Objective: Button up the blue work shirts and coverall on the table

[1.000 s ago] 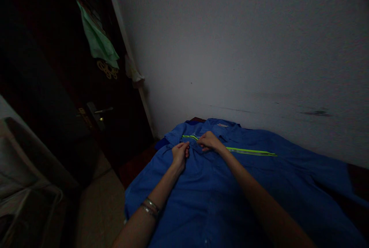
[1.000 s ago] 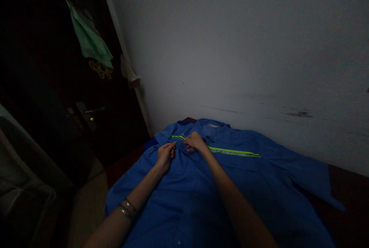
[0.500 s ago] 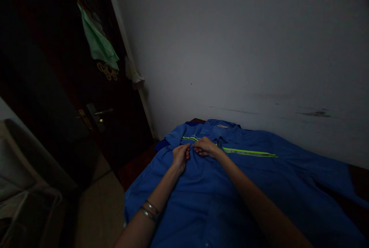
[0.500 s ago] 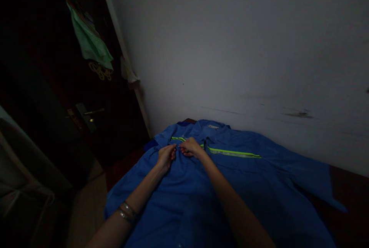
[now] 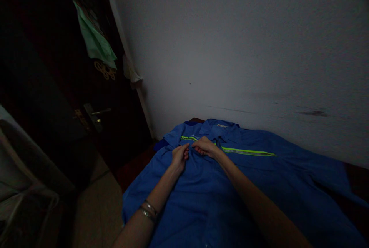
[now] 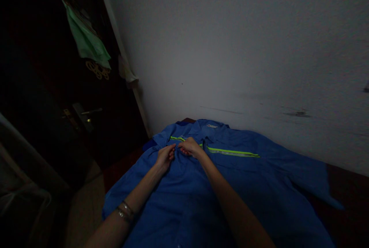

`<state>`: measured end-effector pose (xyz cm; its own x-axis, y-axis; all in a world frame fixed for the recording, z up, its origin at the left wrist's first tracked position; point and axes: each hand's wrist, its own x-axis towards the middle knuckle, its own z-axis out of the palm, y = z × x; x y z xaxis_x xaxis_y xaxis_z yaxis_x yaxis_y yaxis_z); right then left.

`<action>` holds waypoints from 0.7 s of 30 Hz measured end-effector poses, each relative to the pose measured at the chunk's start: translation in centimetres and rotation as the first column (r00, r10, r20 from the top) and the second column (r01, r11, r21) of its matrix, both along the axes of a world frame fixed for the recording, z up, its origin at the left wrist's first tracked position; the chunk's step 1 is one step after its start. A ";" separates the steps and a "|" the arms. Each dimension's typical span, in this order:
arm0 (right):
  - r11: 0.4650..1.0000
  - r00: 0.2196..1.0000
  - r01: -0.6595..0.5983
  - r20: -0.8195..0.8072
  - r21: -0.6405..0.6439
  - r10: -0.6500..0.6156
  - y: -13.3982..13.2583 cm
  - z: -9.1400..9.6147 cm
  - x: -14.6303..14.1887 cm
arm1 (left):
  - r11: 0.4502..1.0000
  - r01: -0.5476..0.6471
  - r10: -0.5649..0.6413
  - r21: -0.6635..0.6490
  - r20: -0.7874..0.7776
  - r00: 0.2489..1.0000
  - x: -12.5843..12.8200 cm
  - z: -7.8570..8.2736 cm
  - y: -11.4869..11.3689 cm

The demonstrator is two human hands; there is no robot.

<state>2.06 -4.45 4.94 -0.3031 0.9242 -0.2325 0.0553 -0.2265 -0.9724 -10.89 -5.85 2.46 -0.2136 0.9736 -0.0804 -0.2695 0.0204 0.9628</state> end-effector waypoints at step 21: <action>0.998 0.997 0.068 0.040 -0.009 -0.068 0.2 0.2 -0.7 | 0.999 0.022 -0.022 0.045 0.010 1.000 0.5 0.1 -0.4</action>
<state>1.34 -4.29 5.14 -0.2298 0.9398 -0.2531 0.0779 -0.2414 -0.9673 -10.43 -6.23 2.53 -0.1914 0.9807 -0.0390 -0.2793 -0.0164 0.9601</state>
